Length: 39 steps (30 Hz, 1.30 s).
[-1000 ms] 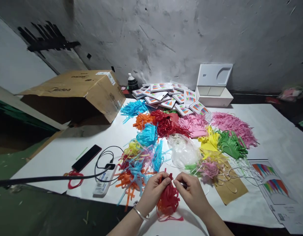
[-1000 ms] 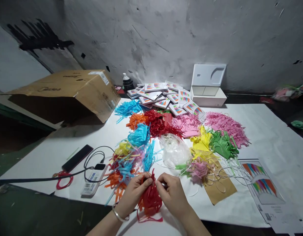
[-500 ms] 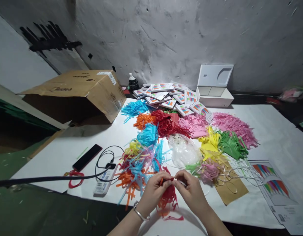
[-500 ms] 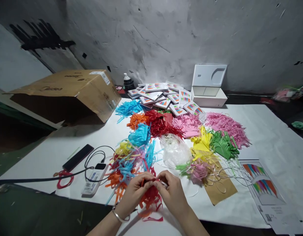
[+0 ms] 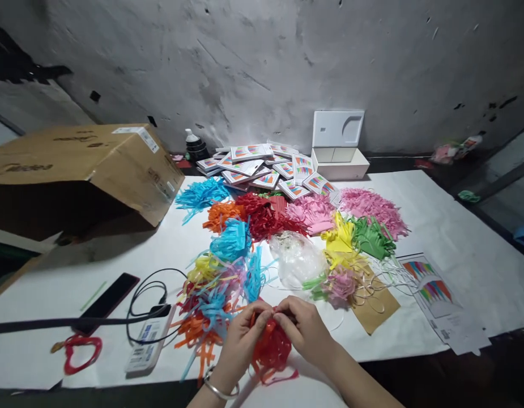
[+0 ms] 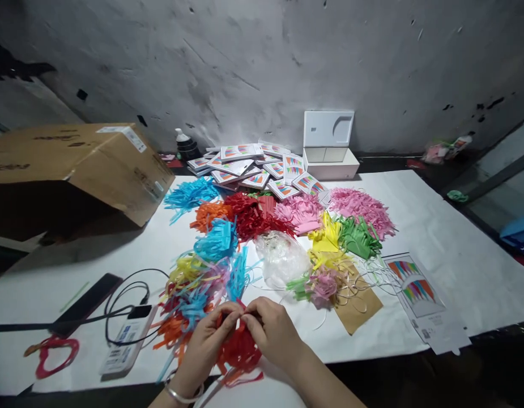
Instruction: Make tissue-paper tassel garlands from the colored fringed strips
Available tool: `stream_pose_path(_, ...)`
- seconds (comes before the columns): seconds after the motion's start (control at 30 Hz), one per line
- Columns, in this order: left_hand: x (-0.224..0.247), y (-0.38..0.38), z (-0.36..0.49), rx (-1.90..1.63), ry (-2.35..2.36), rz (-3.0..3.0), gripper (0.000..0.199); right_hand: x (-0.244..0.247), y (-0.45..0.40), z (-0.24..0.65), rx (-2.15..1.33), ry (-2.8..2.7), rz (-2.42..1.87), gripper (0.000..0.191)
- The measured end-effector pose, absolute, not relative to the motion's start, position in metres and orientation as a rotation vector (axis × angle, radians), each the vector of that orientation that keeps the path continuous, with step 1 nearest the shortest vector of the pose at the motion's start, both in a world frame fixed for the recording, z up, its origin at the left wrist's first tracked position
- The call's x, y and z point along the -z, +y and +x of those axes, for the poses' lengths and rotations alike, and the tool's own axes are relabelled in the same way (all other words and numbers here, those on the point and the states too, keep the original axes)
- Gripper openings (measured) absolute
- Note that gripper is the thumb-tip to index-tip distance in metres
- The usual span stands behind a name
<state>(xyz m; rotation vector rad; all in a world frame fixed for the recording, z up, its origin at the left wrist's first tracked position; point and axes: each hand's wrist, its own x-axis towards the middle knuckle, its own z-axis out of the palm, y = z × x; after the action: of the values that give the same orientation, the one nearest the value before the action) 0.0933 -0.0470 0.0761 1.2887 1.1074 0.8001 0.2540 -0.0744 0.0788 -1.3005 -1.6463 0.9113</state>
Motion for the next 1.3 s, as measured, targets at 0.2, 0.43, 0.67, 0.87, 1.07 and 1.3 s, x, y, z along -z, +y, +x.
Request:
stream_pose_path(0.2,-0.074,-0.041,0.094,-0.901,1.136,1.085,0.026,-0.076,-0.074,0.257,-0.867,-1.674,-1.322,0.012)
stream_pose_path(0.43,-0.074,-0.041,0.096,-0.871,1.12,1.044,0.027,-0.073,-0.073,0.262,-0.882,-1.626,-1.314,0.011)
stream_pose_path(0.67,-0.073,-0.03,0.088,-1.093,1.135,0.935,0.026,-0.066,-0.071,0.277,-0.803,-1.744,-1.39,0.014)
stream_pose_path(0.87,-0.069,-0.003,0.048,-1.367,1.2,0.768,0.03,-0.022,-0.067,0.378,-0.364,-2.026,-1.694,0.017)
stream_pose_path(1.07,-0.059,0.007,0.02,-1.488,1.252,0.747,0.03,0.019,-0.083,0.498,0.084,-1.85,-2.422,0.017)
stream_pose_path(1.3,-0.055,-0.025,0.073,-1.153,1.266,1.069,0.027,-0.047,-0.054,0.33,-0.264,-2.015,-1.527,0.025)
